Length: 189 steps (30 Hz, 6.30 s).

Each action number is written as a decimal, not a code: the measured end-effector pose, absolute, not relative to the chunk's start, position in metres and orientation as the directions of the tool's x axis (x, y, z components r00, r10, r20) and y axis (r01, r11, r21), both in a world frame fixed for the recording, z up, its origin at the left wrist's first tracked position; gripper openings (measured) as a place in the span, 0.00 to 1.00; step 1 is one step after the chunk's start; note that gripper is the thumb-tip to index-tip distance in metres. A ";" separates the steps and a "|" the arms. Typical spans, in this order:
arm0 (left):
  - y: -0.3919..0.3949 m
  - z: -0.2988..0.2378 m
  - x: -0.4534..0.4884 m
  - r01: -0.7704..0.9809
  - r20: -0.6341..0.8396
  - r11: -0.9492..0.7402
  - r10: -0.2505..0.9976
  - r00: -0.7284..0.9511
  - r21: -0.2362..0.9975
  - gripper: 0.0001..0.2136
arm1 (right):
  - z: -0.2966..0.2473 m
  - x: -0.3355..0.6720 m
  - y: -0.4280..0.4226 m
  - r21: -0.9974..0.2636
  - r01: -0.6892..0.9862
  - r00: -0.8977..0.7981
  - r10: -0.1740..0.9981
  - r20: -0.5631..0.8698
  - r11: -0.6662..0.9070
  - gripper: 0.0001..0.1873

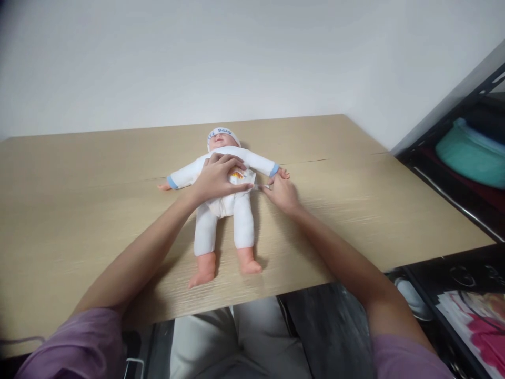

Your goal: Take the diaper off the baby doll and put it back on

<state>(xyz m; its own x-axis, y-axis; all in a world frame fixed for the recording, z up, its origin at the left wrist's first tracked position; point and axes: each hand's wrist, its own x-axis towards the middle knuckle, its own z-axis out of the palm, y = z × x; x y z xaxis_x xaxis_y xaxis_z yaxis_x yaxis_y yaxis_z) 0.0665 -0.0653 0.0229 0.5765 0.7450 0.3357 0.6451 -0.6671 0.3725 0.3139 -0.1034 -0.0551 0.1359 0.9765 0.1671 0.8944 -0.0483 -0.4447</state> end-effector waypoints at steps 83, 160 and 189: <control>-0.079 -0.001 -0.035 0.253 0.185 -0.227 0.966 0.178 0.941 0.24 | 0.027 0.169 -0.093 -0.482 0.704 -0.426 0.853 0.302 0.522 0.28; -0.164 -0.023 -0.011 0.486 0.327 -0.516 0.845 0.423 0.706 0.09 | -0.021 0.223 -0.209 -0.641 0.725 -0.161 0.967 0.196 0.251 0.17; -0.166 -0.029 -0.009 0.348 0.196 -0.288 0.941 0.276 0.892 0.14 | -0.015 0.242 -0.204 -0.770 0.620 -0.008 0.983 0.183 0.149 0.20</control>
<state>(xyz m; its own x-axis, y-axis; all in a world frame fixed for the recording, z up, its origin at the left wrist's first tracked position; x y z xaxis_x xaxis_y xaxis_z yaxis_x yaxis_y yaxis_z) -0.0092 -0.1661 -0.0286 0.2758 0.9411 0.1959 0.3483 -0.2878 0.8921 0.2424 -0.2041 -0.0153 -0.0078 0.9830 0.1833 0.6203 0.1485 -0.7702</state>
